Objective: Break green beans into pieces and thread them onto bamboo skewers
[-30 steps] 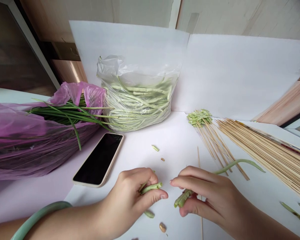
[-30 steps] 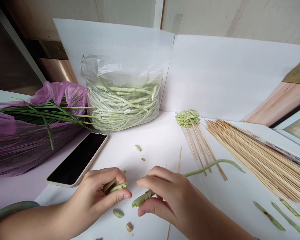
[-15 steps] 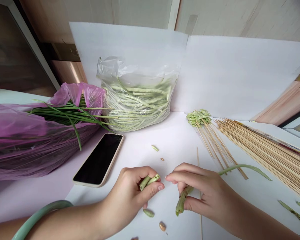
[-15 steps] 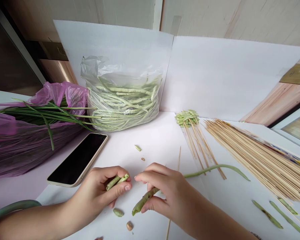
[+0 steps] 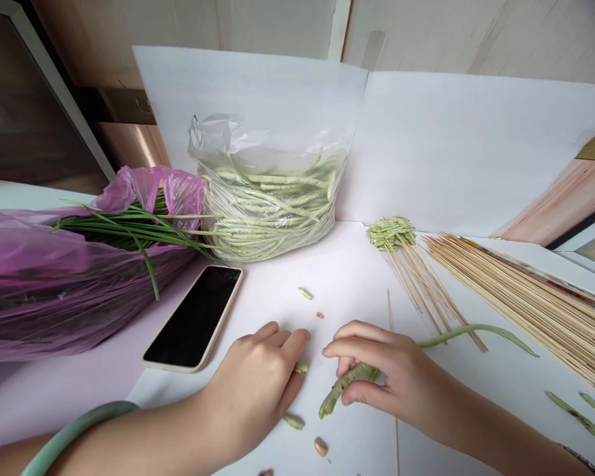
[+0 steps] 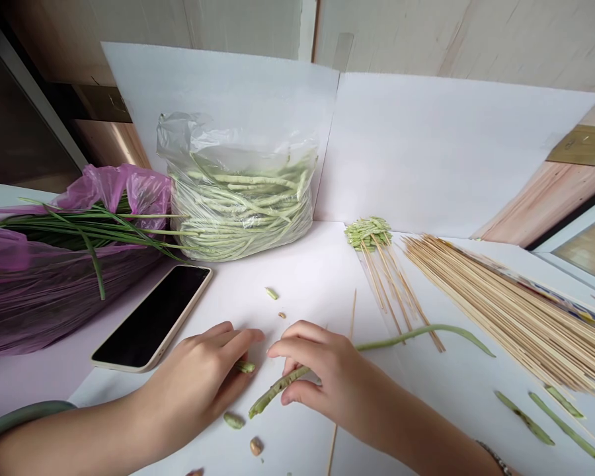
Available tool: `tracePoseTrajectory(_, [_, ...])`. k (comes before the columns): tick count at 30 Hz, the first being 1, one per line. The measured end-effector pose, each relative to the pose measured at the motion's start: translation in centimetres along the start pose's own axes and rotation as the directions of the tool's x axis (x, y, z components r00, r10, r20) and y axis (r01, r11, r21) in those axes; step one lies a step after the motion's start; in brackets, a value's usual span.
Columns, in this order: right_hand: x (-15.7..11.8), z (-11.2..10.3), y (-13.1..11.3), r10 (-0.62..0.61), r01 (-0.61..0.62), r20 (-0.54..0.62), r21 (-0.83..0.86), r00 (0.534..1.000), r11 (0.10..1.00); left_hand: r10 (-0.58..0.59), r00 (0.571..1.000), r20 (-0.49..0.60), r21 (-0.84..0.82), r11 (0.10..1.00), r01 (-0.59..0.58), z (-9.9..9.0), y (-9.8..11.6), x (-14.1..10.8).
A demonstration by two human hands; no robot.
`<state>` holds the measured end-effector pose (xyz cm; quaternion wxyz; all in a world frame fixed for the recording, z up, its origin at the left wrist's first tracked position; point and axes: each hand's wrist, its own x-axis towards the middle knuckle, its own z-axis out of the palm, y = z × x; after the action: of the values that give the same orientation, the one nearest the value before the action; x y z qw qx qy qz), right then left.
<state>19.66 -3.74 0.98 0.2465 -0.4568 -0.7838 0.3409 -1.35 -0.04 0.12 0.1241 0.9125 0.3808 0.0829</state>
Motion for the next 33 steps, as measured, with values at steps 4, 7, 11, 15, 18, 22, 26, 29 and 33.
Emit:
tracePoseTrajectory(4, [0.0, -0.1, 0.5, -0.073, 0.074, -0.032, 0.009, 0.997, 0.997, 0.01, 1.0, 0.017, 0.032, 0.999, -0.011, -0.2, 0.2, 0.0])
tracePoseTrajectory(7, [0.0, -0.2, 0.6, -0.173, 0.165, -0.111, -0.076, 0.979, 0.983, -0.005, 1.0, 0.021, 0.019, 1.0, 0.005, -0.2, 0.3, -0.1])
tracePoseTrajectory(11, [-0.1, -0.1, 0.5, -0.325, 0.265, -0.232, -0.252, 0.917, 0.93, 0.0, 1.0, -0.016, -0.008, 1.0, 0.0, -0.1, 0.2, -0.1])
tracePoseTrajectory(15, [-0.1, 0.3, 0.6, -0.401, 0.305, -0.286, -0.325, 0.87, 0.895, 0.013, 0.999, -0.032, -0.017, 1.0, -0.014, 0.0, 0.2, -0.2])
tracePoseTrajectory(18, [-0.1, 0.6, 0.8, -0.404, 0.292, -0.313, -0.348, 0.86, 0.891, 0.029, 1.0, -0.006, -0.036, 0.999, -0.029, 0.0, 0.2, -0.2])
tracePoseTrajectory(22, [-0.2, 1.2, 1.1, -0.407, 0.276, -0.329, -0.379, 0.852, 0.883, 0.044, 0.999, -0.021, -0.102, 0.994, -0.046, -0.2, 0.3, -0.2])
tracePoseTrajectory(26, [-0.4, 1.9, 1.2, -0.432, 0.275, -0.32, -0.434, 0.843, 0.858, 0.083, 0.994, -0.076, -0.256, 0.961, -0.1, -0.6, 0.4, -0.3])
tracePoseTrajectory(29, [-0.5, 2.4, 0.9, -0.456, 0.285, -0.287, -0.481, 0.842, 0.829, 0.096, 0.99, -0.108, -0.383, 0.915, -0.13, -0.5, 0.3, -0.4])
tracePoseTrajectory(33, [-0.3, 2.5, 0.6, -0.462, 0.271, -0.279, -0.522, 0.842, 0.809, 0.116, 0.973, -0.202, -0.417, 0.888, -0.193, 0.0, 0.1, -0.7])
